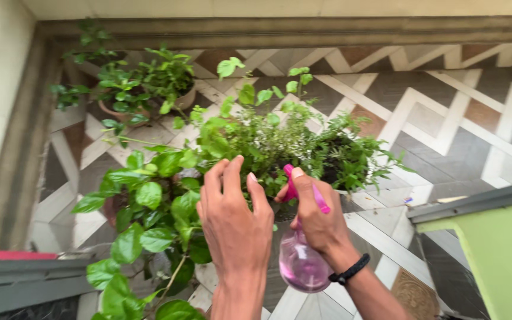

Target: The person sprays water on potted plants using a spray bottle and touches the leaves by hand.

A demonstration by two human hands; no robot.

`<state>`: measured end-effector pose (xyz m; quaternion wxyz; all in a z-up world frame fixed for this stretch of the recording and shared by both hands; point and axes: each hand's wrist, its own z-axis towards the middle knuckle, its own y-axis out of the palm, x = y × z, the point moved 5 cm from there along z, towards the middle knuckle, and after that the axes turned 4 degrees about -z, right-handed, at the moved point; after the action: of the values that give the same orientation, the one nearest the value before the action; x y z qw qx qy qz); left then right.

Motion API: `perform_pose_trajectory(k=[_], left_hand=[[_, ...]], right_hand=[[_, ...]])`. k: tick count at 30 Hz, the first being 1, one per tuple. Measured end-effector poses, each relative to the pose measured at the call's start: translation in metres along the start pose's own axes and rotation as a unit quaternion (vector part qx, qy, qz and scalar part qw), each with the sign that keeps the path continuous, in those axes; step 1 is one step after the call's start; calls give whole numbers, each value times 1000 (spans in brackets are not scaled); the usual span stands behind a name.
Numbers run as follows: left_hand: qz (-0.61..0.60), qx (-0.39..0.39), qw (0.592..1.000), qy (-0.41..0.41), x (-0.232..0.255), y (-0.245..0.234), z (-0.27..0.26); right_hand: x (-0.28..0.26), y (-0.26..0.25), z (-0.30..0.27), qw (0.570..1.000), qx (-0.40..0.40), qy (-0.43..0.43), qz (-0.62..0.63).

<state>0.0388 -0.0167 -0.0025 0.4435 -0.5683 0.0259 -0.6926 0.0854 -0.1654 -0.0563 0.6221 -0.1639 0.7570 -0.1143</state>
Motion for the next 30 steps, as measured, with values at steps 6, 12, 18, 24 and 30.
perform_pose_trajectory(k=[6,12,18,24,30], left_hand=[[35,-12,998,53,3,8,7],[14,32,998,53,14,7,6],[32,32,995,89,32,10,-14],[27,-5,998,65,25,5,-26],[44,-20,996,78,17,1,-20]], right_hand=[[10,-8,-8,999,33,40,0],[5,-28,-20,999,36,23,21],[-17,-39,-18,998,43,-26,41],[-30,-36,-20,997,27,-20,66],[-28,-32,-17,996,43,-13,71]])
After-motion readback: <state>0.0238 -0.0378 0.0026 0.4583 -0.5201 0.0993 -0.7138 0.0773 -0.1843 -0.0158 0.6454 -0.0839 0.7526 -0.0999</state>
